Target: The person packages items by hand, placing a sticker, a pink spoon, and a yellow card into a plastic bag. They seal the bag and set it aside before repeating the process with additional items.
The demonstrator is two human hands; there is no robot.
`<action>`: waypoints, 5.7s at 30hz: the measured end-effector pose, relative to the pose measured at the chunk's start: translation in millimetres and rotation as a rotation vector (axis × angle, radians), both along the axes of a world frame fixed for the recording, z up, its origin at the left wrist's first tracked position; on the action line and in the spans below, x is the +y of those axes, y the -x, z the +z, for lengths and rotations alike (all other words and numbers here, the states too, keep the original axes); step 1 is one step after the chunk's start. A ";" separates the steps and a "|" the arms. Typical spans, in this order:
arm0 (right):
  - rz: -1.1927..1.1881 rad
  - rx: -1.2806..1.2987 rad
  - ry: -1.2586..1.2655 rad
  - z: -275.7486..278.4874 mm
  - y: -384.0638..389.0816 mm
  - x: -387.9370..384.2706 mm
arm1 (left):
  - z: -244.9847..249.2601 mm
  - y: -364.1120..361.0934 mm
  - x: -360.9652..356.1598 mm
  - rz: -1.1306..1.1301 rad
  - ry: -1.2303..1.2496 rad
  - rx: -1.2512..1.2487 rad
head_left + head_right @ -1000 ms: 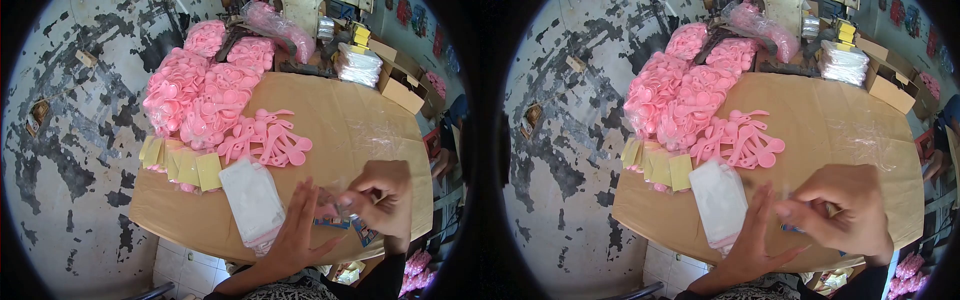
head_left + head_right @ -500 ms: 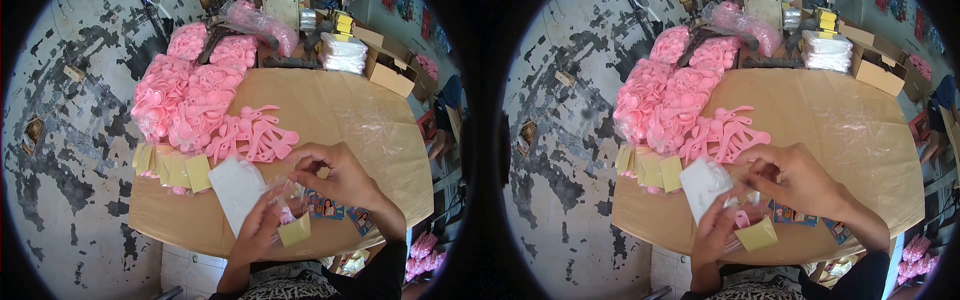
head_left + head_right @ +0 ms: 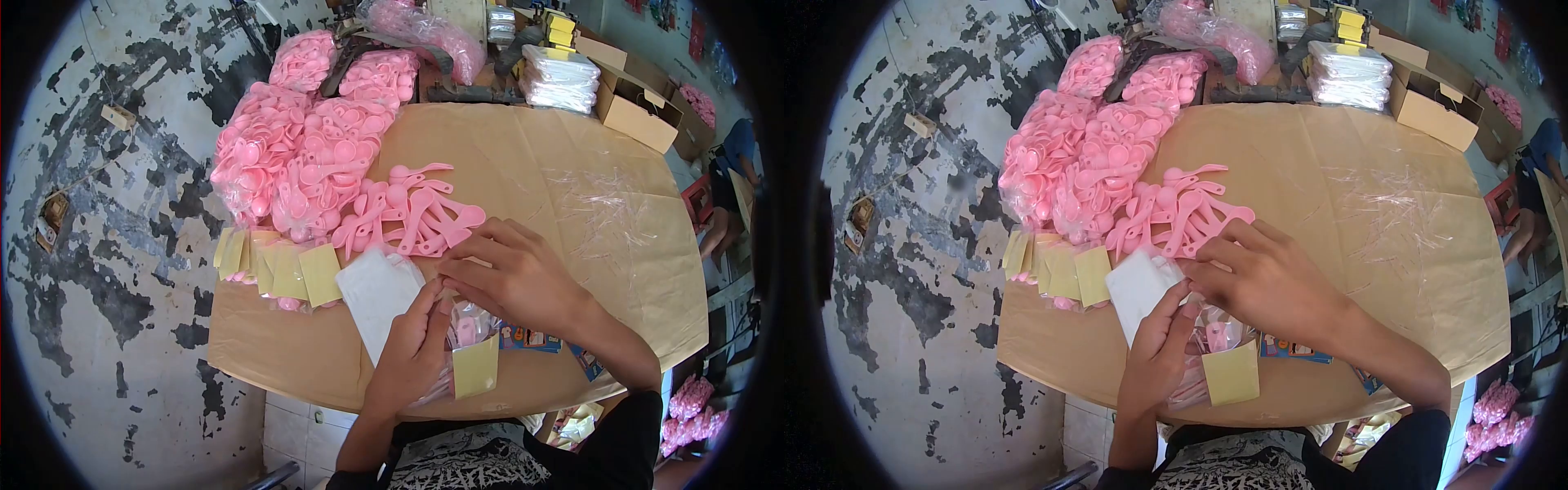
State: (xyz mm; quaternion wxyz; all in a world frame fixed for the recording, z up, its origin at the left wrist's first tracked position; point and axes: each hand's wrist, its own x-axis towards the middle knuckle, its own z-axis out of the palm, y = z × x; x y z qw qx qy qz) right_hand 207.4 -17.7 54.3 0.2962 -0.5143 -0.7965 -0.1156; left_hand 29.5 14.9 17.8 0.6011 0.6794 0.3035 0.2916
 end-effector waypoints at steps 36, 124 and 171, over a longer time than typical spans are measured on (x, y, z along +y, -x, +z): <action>-0.126 0.245 0.182 -26.1 -21.4 19.9 | -5.9 -16.1 63.7 -0.424 -0.181 0.199; 0.108 0.690 0.498 -28.5 -33.6 20.1 | -2.5 16.5 117.1 -0.235 0.022 -0.236; -0.192 0.205 0.521 -34.2 43.5 12.8 | -45.6 80.1 21.0 -0.163 -0.776 0.255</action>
